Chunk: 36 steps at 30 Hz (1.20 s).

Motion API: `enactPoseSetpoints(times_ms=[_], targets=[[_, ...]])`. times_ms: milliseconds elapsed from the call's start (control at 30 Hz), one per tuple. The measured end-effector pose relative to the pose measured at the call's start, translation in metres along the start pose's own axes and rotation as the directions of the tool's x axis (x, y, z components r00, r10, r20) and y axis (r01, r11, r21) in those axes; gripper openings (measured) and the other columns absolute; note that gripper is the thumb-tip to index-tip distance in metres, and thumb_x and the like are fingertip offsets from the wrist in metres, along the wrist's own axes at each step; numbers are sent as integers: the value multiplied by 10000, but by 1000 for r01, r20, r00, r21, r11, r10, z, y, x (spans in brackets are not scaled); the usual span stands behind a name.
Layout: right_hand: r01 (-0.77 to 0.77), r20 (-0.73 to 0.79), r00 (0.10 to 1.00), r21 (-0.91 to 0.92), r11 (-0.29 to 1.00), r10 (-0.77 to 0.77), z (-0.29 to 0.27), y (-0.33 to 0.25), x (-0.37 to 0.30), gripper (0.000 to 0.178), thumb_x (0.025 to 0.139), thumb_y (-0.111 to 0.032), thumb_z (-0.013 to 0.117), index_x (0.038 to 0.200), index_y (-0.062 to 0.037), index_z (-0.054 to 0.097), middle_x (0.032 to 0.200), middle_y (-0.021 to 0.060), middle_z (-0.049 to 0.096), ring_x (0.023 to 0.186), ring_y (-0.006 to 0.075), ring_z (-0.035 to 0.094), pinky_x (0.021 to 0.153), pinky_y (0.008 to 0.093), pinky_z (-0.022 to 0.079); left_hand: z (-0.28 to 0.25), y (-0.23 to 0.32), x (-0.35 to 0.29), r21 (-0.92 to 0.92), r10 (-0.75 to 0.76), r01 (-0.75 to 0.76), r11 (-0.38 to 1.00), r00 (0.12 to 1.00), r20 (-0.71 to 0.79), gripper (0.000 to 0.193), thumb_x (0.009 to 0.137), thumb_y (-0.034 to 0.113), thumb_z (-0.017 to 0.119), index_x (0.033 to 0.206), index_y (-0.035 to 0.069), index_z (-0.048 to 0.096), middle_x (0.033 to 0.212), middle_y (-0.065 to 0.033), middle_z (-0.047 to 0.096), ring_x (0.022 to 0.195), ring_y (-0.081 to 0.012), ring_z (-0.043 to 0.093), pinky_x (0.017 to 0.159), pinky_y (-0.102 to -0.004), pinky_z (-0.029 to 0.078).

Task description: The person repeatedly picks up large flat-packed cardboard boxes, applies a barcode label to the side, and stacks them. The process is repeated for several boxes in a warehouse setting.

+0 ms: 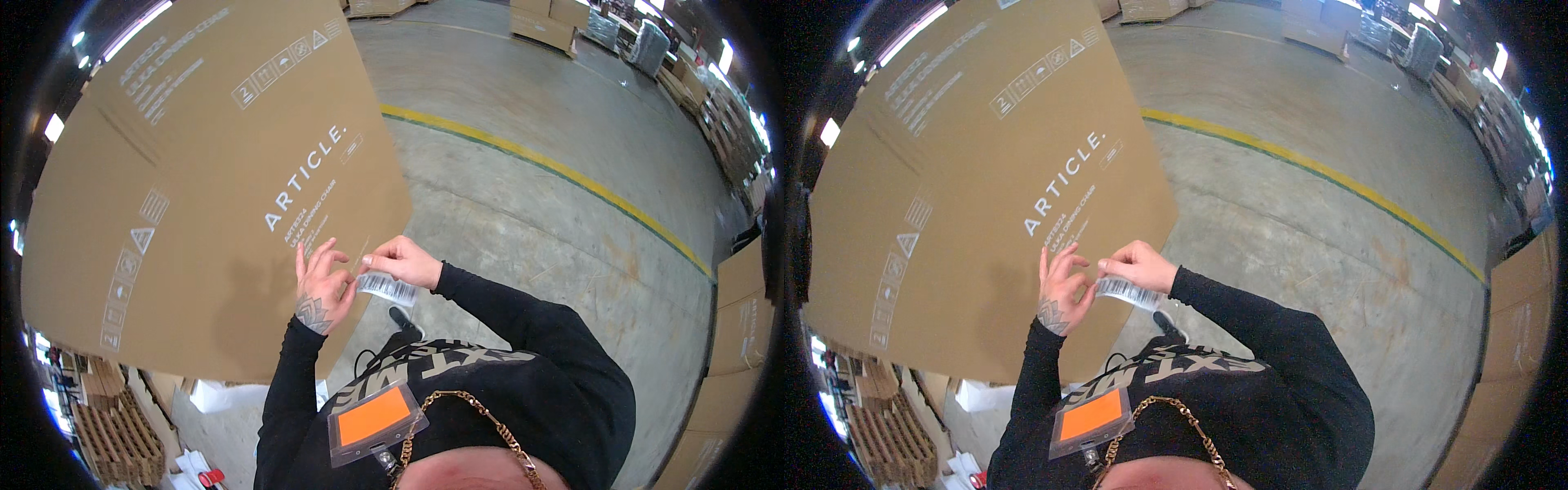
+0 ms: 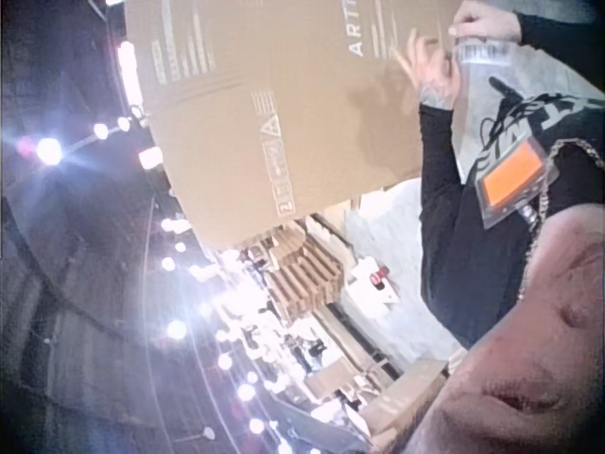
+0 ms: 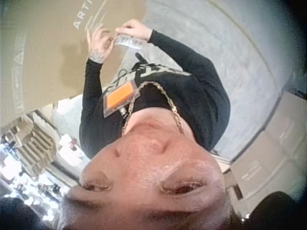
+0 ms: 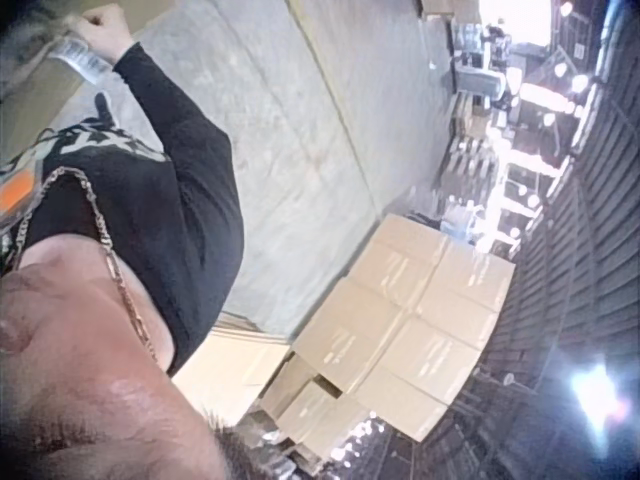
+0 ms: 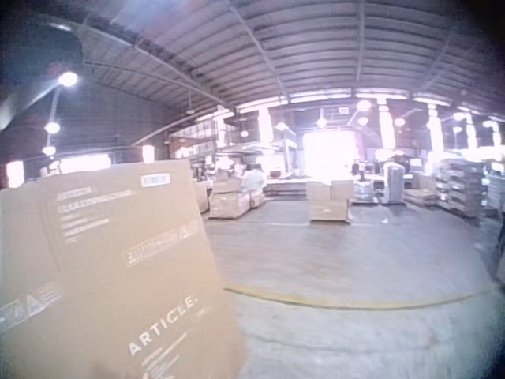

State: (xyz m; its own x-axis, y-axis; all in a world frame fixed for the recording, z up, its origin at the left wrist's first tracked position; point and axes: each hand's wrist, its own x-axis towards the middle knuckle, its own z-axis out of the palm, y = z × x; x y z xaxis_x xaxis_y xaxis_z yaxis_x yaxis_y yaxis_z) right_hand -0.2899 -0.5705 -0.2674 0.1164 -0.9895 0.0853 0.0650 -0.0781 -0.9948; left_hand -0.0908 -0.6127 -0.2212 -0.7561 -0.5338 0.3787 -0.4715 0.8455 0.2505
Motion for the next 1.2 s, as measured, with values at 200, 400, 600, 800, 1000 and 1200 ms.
enactPoseSetpoints(times_ms=[200,400,600,800,1000,1200], targets=[[26,-419,907,170,985,48,-124,14,75,404,880,-260,655,1191,-26,545,714,-33,582,637,40,519,597,230,445,37,-61,100,-107,-82,66,992,986,-147,110,708,77,703,656,84,606,1084,-69,570,1245,-303,448,1120,-564,124],[34,-541,827,318,947,152,-204,44,130,356,863,-264,681,1135,-54,589,823,-26,610,710,62,557,661,230,453,55,-115,206,-220,-127,59,974,943,-307,74,737,53,693,707,74,629,1120,-71,577,1266,-320,436,1101,-547,185],[32,-516,844,318,948,144,-240,59,194,325,853,-205,690,1119,-34,615,903,10,633,812,73,559,725,223,446,72,-148,281,-294,-126,31,955,943,-309,67,746,19,685,736,53,628,1122,-93,575,1263,-349,433,1048,-497,293],[-53,-371,908,359,932,195,-281,78,271,220,849,-152,693,1003,-8,630,886,25,642,816,81,569,757,237,457,96,-176,318,-313,-248,146,938,916,-316,68,750,11,684,743,51,629,1124,-103,570,1258,-352,437,1031,-467,335],[-146,-194,960,265,953,202,-329,117,347,127,833,-97,699,899,-3,645,804,13,646,735,77,572,690,224,462,162,-217,328,-358,-555,432,827,726,-405,58,738,45,723,760,45,670,988,-82,578,1036,-248,533,915,-381,407],[-168,2,986,59,984,168,-362,200,412,115,815,-81,706,872,-2,644,786,17,634,726,75,563,657,230,464,286,-255,302,-583,-850,620,526,360,-384,150,703,99,785,805,19,710,758,-8,508,667,-100,493,604,-246,417]])
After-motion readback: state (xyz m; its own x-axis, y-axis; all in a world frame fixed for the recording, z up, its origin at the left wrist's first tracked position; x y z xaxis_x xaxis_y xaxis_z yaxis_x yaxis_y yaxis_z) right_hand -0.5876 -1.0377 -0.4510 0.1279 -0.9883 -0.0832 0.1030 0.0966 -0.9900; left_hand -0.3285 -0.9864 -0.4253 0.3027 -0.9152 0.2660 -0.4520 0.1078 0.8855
